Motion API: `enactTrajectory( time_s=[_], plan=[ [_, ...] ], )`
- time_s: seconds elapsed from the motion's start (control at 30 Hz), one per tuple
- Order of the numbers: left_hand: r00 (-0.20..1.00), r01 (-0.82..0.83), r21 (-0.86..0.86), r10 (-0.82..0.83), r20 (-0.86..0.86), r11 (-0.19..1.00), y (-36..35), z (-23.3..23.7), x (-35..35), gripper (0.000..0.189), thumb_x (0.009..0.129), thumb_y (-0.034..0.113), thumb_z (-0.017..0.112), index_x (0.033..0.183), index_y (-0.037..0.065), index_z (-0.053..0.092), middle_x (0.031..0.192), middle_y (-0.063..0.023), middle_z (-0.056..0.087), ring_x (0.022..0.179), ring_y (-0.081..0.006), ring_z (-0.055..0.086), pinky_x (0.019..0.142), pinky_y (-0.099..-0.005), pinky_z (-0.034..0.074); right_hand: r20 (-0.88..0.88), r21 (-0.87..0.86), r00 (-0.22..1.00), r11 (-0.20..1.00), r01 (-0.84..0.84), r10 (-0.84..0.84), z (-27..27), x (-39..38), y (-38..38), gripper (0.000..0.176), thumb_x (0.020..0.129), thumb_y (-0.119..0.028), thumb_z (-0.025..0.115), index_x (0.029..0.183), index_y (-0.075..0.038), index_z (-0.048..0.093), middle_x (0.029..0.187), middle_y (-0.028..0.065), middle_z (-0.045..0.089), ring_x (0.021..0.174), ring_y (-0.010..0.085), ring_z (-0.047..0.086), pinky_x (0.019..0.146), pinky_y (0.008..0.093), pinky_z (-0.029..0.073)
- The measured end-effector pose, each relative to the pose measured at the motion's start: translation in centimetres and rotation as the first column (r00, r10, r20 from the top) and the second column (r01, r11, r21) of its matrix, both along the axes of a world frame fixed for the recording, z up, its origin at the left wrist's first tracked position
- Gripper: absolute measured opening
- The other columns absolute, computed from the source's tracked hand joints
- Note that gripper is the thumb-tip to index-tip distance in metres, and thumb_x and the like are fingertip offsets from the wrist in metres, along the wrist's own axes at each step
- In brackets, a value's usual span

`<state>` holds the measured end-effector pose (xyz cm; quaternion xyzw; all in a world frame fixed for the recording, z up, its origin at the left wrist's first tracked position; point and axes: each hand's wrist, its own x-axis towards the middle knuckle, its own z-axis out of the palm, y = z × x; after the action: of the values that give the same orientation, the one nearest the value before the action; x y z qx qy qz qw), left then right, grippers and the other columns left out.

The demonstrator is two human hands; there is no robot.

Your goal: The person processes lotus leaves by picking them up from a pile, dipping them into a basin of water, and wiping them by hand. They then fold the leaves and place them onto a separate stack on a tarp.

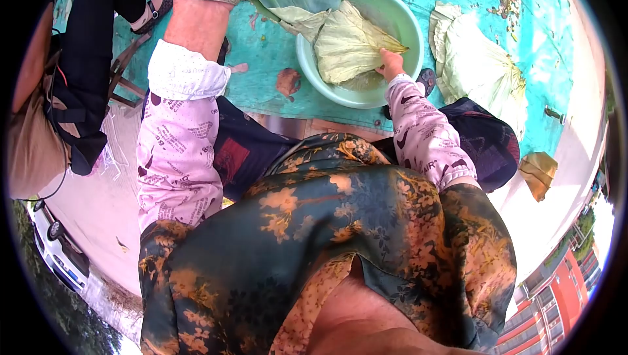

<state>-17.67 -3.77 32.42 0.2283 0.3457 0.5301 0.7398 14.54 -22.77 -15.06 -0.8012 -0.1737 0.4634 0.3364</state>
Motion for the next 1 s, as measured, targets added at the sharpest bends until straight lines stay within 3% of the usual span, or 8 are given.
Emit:
enactTrajectory(
  time_s=[0.1,0.3,0.4,0.6,0.8,0.93,0.97,1.0],
  plan=[
    [0.999,0.033,0.059,-0.034,0.019,0.998,0.3,-0.6,-0.5,0.028,0.088,0.021,0.047,0.109,0.002,0.051,0.107,-0.0123,0.057,0.097,-0.0268,0.055,0.086,-0.0403,0.043,-0.295,-0.160,0.806,0.858,0.488,-0.513,10.1,-3.8,1.5,0.039,0.076,-0.020,0.063,0.108,-0.004,0.049,0.104,0.0138,0.053,0.093,0.0311,0.053,0.077,0.0459,0.044],
    [1.000,0.018,0.061,-0.018,-0.014,0.998,0.4,-0.8,-0.3,0.027,0.087,0.019,0.049,0.108,0.002,0.052,0.104,-0.0120,0.058,0.094,-0.0266,0.056,0.083,-0.0399,0.045,-0.442,-0.033,0.790,0.888,0.458,-0.424,12.1,-4.1,-0.1,0.042,0.077,-0.022,0.062,0.112,-0.004,0.047,0.107,0.0129,0.051,0.095,0.0292,0.051,0.078,0.0444,0.044],
    [0.999,-0.031,0.055,0.033,-0.024,0.998,0.8,-1.3,-0.2,0.027,0.086,0.019,0.050,0.107,0.002,0.052,0.103,-0.0116,0.058,0.093,-0.0262,0.056,0.082,-0.0398,0.046,-0.405,-0.076,0.746,0.832,0.549,-0.529,12.7,-4.5,-0.1,0.040,0.078,-0.021,0.060,0.111,-0.005,0.046,0.103,0.0114,0.051,0.090,0.0282,0.052,0.078,0.0431,0.044],
    [1.000,0.013,0.060,-0.013,0.000,0.998,1.6,-2.1,-0.2,0.026,0.086,0.019,0.051,0.105,0.001,0.052,0.102,-0.0121,0.058,0.092,-0.0263,0.057,0.081,-0.0394,0.046,-0.454,0.049,0.783,0.866,0.498,-0.425,12.9,-4.3,-0.5,0.032,0.078,-0.018,0.059,0.106,-0.006,0.048,0.094,0.0083,0.052,0.080,0.0229,0.052,0.074,0.0387,0.045],
    [0.999,0.032,0.146,-0.029,-0.021,0.989,3.6,-4.3,0.1,0.023,0.084,0.014,0.051,0.100,-0.001,0.054,0.095,-0.0123,0.060,0.083,-0.0248,0.059,0.075,-0.0359,0.048,-0.183,0.177,0.923,0.912,0.369,-0.338,12.6,-3.3,0.4,0.017,0.076,-0.013,0.058,0.092,-0.006,0.056,0.079,0.0022,0.057,0.064,0.0152,0.054,0.054,0.0294,0.046],
    [0.933,0.042,0.396,0.106,-0.345,0.917,6.1,-7.7,0.1,0.020,0.081,0.013,0.055,0.094,-0.001,0.056,0.087,-0.0086,0.061,0.076,-0.0183,0.059,0.066,-0.0307,0.047,-0.048,0.259,0.960,0.925,0.277,-0.274,15.1,-3.8,1.9,0.017,0.076,-0.013,0.057,0.092,-0.006,0.059,0.079,0.0016,0.059,0.062,0.0122,0.053,0.050,0.0247,0.044],
    [0.977,0.027,0.406,0.061,-0.204,0.913,6.0,-8.2,0.7,0.019,0.080,0.014,0.057,0.091,-0.001,0.058,0.085,-0.0079,0.061,0.075,-0.0169,0.058,0.065,-0.0298,0.046,-0.010,0.264,0.967,0.932,0.248,-0.255,16.2,-4.1,2.3,0.017,0.076,-0.012,0.057,0.093,-0.006,0.059,0.079,0.0012,0.059,0.061,0.0111,0.052,0.050,0.0241,0.043],
    [0.953,0.053,0.449,0.090,-0.291,0.892,6.3,-9.2,0.9,0.021,0.080,0.016,0.057,0.091,-0.001,0.058,0.084,-0.0085,0.061,0.075,-0.0176,0.058,0.065,-0.0303,0.046,0.029,0.263,0.971,0.940,0.220,-0.235,17.2,-4.4,2.4,0.018,0.077,-0.012,0.057,0.093,-0.007,0.060,0.079,0.0009,0.059,0.059,0.0100,0.051,0.050,0.0235,0.043]
  ],
)
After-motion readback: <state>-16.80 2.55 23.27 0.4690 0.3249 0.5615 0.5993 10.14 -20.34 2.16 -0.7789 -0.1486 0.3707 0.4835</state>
